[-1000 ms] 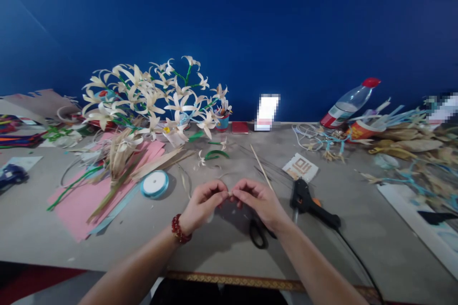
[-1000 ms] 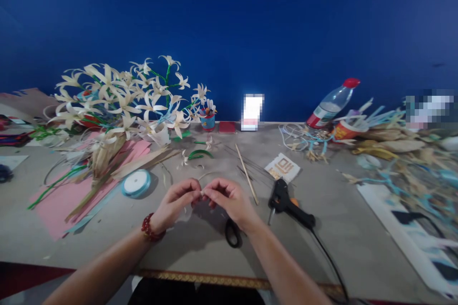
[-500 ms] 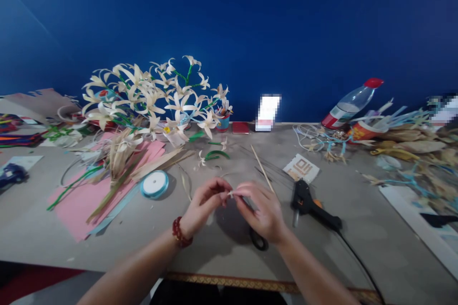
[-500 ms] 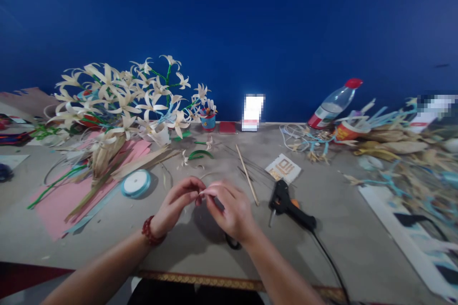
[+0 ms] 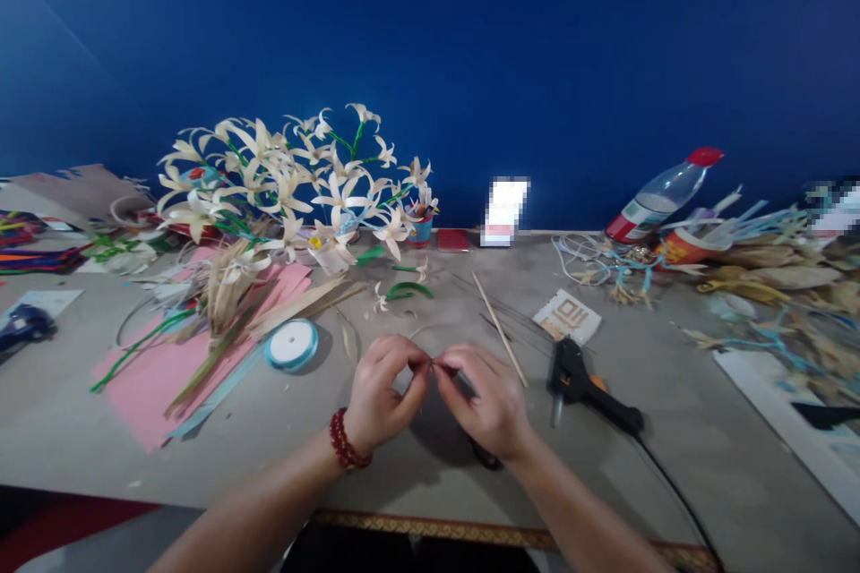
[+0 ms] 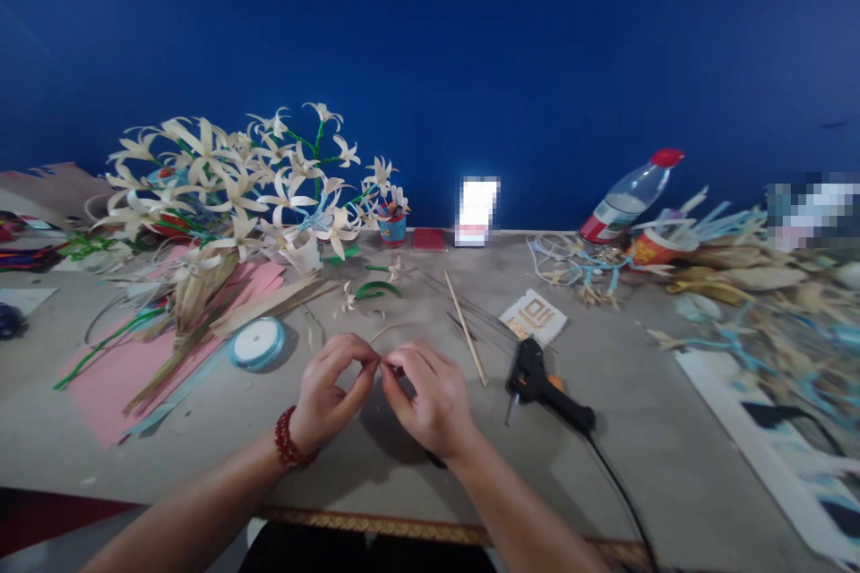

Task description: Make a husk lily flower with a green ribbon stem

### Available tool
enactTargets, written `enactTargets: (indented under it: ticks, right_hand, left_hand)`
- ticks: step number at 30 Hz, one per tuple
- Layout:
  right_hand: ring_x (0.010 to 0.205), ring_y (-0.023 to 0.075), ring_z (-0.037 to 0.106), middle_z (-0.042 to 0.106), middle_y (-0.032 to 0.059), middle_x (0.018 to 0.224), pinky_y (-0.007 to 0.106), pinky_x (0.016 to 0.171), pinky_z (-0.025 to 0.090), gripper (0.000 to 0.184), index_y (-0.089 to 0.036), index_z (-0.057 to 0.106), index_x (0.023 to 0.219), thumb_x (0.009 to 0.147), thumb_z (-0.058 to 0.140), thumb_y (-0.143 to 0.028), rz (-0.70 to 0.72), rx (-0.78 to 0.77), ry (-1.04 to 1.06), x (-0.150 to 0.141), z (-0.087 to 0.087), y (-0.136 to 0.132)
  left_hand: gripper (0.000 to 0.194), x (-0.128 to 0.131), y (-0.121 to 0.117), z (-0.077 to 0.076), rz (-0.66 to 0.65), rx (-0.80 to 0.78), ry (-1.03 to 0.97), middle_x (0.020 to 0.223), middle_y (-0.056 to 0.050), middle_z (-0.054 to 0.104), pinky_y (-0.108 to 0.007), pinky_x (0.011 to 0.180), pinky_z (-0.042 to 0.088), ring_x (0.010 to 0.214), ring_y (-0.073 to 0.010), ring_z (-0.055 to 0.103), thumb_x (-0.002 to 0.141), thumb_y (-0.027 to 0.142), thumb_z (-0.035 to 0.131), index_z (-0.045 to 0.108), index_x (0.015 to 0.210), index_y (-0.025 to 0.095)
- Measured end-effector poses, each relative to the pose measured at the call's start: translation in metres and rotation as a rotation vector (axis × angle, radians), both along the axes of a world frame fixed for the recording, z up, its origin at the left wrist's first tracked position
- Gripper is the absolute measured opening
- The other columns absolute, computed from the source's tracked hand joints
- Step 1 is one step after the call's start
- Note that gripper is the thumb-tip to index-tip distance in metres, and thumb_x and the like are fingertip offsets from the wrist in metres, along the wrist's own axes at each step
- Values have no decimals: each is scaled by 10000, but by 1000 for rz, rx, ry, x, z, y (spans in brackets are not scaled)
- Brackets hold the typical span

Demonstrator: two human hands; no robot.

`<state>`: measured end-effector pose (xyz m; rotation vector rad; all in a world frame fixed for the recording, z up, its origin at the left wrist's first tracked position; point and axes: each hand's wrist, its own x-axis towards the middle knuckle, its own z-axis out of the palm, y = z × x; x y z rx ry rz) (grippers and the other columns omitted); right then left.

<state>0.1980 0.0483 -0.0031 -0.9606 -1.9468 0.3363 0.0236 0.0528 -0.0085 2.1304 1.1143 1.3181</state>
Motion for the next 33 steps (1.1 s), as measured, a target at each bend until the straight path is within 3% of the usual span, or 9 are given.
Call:
enactTargets:
  ticks: [8,14,19,22,27,33]
  right_hand:
    - [714,195,616,639,39,752,315,658,502,121,-237,532,841,878,522,-122,14,-4,-4,-3,-1,-1]
    - [707,174,603,601,23,745,289,655,482,128,-231,526,834,871,533,-108,-74,25,88,4,0,-2]
    - [645,158,579,588,5,707,271,616,467,121,-223,528,818,862,561,-116,-45,12,87,2,-3,0]
    - [657,164,591,605,12,710,275,623,477,116,-219,535,814,858,569,-117,-34,11,80,-3,-5,-1]
    - [683,172,620,625,18,719,282,647,501,110,-224,551,825,860,563,-119,-29,46,73,-2,-6,-2]
    - [690,155,612,611,17,750,265,643,497,143,-220,551,864,851,571,-79,-129,109,141,6,-6,0]
  left_hand:
    - [119,3,0,0,11,20,3,730,-40,650,-356,754,482,758,-200,606,785,89,562,607,785,199]
    - [116,-7,9,-2,110,-53,-35,753,-41,651,-331,728,476,748,-192,614,809,93,547,610,788,189]
    - [184,-5,5,3,-33,-102,-57,880,-72,672,-358,788,486,843,-214,627,862,153,515,635,996,189]
    - [120,2,2,4,-73,-56,20,809,-53,668,-377,827,472,814,-208,608,833,132,547,630,893,194]
    - [117,4,3,-2,-31,21,38,697,-27,622,-375,822,467,737,-187,569,804,95,544,564,748,195]
    - [144,-6,7,0,54,-75,-10,708,-39,612,-333,708,453,709,-186,570,840,122,495,574,740,190]
